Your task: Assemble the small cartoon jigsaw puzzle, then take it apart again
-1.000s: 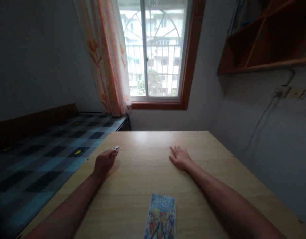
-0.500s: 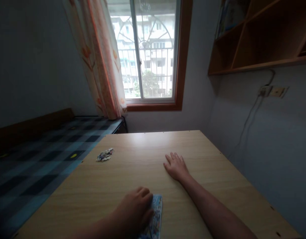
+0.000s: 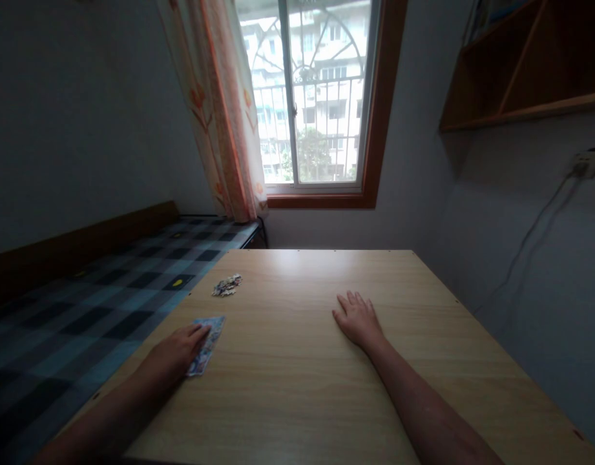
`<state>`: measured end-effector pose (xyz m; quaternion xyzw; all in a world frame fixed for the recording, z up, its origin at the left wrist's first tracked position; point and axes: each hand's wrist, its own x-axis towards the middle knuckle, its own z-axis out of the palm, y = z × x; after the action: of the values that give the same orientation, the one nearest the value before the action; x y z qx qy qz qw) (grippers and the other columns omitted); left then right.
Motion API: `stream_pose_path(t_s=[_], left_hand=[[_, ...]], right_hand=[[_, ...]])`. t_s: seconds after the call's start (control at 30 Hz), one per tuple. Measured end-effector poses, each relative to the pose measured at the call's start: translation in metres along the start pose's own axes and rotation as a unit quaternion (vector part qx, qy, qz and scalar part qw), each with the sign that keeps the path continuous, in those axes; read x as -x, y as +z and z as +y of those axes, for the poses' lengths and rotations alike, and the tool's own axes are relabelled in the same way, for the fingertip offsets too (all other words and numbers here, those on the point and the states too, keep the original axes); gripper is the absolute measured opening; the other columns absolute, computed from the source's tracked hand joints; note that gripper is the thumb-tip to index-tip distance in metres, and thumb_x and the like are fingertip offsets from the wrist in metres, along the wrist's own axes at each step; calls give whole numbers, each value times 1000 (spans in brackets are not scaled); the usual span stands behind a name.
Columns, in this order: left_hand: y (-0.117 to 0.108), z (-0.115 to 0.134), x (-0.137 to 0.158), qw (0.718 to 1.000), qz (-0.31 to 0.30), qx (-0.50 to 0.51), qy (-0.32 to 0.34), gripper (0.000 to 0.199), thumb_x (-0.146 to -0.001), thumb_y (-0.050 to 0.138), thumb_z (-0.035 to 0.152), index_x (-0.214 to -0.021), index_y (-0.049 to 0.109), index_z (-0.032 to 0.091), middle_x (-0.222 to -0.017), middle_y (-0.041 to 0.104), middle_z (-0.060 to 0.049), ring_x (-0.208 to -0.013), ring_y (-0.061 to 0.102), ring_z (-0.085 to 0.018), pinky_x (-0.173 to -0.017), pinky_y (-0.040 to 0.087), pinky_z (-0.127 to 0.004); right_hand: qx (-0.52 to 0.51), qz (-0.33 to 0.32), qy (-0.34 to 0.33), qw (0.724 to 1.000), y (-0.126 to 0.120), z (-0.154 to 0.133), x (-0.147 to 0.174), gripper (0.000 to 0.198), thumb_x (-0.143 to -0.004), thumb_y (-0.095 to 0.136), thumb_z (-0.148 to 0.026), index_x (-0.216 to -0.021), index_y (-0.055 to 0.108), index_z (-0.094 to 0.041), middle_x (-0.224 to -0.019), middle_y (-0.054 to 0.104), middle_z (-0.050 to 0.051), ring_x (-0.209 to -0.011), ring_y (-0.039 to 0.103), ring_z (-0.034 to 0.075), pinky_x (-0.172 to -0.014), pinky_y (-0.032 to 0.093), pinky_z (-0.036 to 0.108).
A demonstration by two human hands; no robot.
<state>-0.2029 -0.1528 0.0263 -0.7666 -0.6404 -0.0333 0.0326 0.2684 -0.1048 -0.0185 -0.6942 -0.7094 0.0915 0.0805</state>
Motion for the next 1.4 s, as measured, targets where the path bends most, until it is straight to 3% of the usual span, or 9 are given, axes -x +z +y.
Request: stream_pose_path(t_s=[0.1,0.17,0.37,0.53,0.67,0.83,0.97,1.13,1.4], left_hand=[[6,-48,5,1000,20,9,-21,48,-91,38,26,-129,67,18,-135,64,-15,-128,58,-30,-110,44,-45],[9,-63,10,999,34,25,-14,49,-90,38,30,-126,69,17,-133,66,-15,-128,58,-30,-111,44,-45],[19,-71,13,997,43,55,-10,53,-88,38,39,-126,70,19,-137,64,-12,-128,60,-29,-110,46,-41],[10,-69,2,995,74,66,-4,54,-89,37,39,-128,67,17,-138,64,-13,-131,57,-29,-112,44,-43],[-3,-18,-16,990,108,87,38,57,-95,31,37,-139,59,14,-149,54,-14,-139,48,-27,-118,37,-44],[9,99,-54,986,3,85,146,58,-98,36,41,-148,51,16,-157,45,-13,-144,42,-26,-120,34,-41],[26,167,-92,992,-51,63,98,63,-97,39,47,-153,45,18,-162,35,-16,-151,29,-32,-122,23,-51],[29,189,-136,998,-46,37,12,68,-98,31,53,-157,36,18,-165,24,-18,-154,20,-33,-122,16,-56],[33,183,-159,999,-35,37,1,69,-97,31,55,-157,37,20,-165,25,-18,-153,21,-33,-121,17,-56]], right_hand=[[0,0,0,1000,1,1,0,63,-101,34,-54,-157,37,-26,-165,25,7,-154,18,28,-124,11,50],[-2,-1,-1,1000,1,1,0,62,-101,35,-54,-157,37,-26,-165,25,7,-154,18,29,-123,10,50],[3,-2,-2,1000,0,1,-1,62,-101,34,-54,-157,38,-26,-165,25,8,-154,18,29,-123,10,51],[0,-7,-2,1000,-1,1,-1,63,-101,34,-54,-157,36,-26,-166,24,8,-154,18,29,-123,10,51],[3,-6,2,1000,-2,-1,-1,63,-101,34,-54,-158,36,-26,-166,24,8,-154,17,29,-123,9,51],[2,-8,0,1000,-3,-5,-1,64,-102,31,-54,-159,34,-26,-166,21,8,-155,15,29,-124,8,51],[-2,-8,-2,1000,-3,-7,-1,64,-102,29,-55,-159,33,-26,-167,20,9,-155,15,29,-124,7,50],[-7,-26,-12,1000,-8,-6,-8,67,-101,28,-58,-160,29,-28,-167,17,9,-156,12,30,-123,6,53],[-6,-20,30,999,-11,-7,-48,67,-100,27,-60,-160,29,-30,-168,16,9,-156,11,31,-122,5,57]])
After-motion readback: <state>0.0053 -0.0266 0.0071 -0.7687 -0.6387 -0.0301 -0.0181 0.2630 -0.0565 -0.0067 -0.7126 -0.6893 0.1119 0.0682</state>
